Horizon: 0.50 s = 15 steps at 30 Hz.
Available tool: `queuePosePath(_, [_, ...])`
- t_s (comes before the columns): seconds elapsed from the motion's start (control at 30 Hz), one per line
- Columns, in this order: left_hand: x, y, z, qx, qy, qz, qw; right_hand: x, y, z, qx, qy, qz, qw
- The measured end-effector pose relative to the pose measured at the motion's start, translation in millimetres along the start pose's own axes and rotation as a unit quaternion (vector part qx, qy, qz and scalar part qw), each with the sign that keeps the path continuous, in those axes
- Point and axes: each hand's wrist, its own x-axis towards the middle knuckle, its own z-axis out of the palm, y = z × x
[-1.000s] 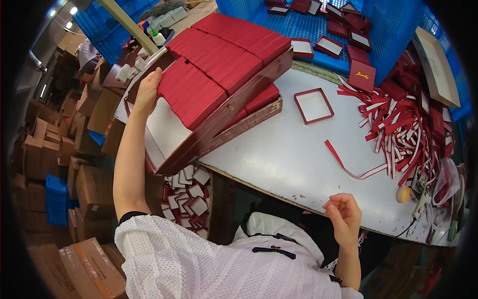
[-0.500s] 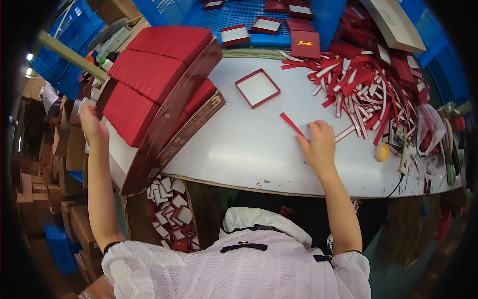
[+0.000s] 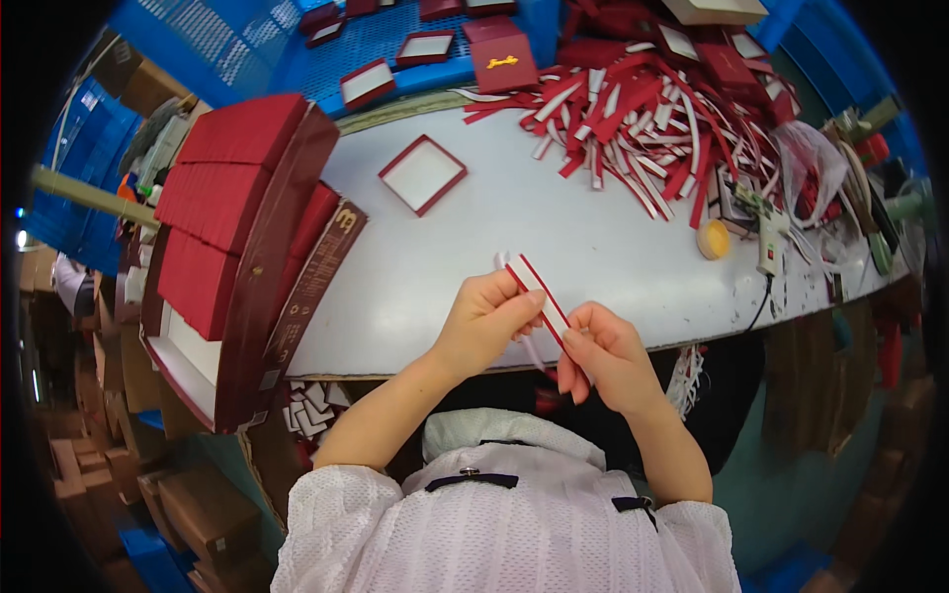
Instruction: The person assembles small red boxes by hand, inserting red ribbons into slots on the box sides. They pick up boxes from a stack, thread the ribbons, and place the finished units into a blue crate.
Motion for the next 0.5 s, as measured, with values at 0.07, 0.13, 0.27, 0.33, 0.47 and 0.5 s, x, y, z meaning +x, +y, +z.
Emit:
queuePosePath(0.07, [-1.1,0.9,12.2,-0.005,-0.017,-0.024,1.0,-19.6,3.8,-7.8,0.049,-0.001,0.027,0.998])
queuePosePath(0.13, [-3.0,1.0,16.3,-0.012,-0.013,-0.063,0.998,-33.9,8.8,-19.2,0.05,0.032,0.024,0.998])
queuePosePath(0.27, [-0.2,-15.1,31.9,0.049,-0.004,-0.015,0.999,-34.8,27.3,-26.0,-0.329,0.275,-0.228,0.874])
queuePosePath(0.33, [-2.2,-22.7,42.6,0.028,-0.018,-0.019,0.999,-27.4,11.5,-19.6,-0.552,0.345,-0.406,0.642])
queuePosePath(0.47, [-3.8,-32.4,56.8,-0.036,-0.056,-0.01,0.998,-24.3,19.2,-14.0,-0.565,0.328,-0.43,0.623])
queuePosePath(0.5, [-4.2,-32.2,58.1,-0.028,-0.055,-0.009,0.998,-23.2,18.1,-15.9,-0.577,0.32,-0.44,0.609])
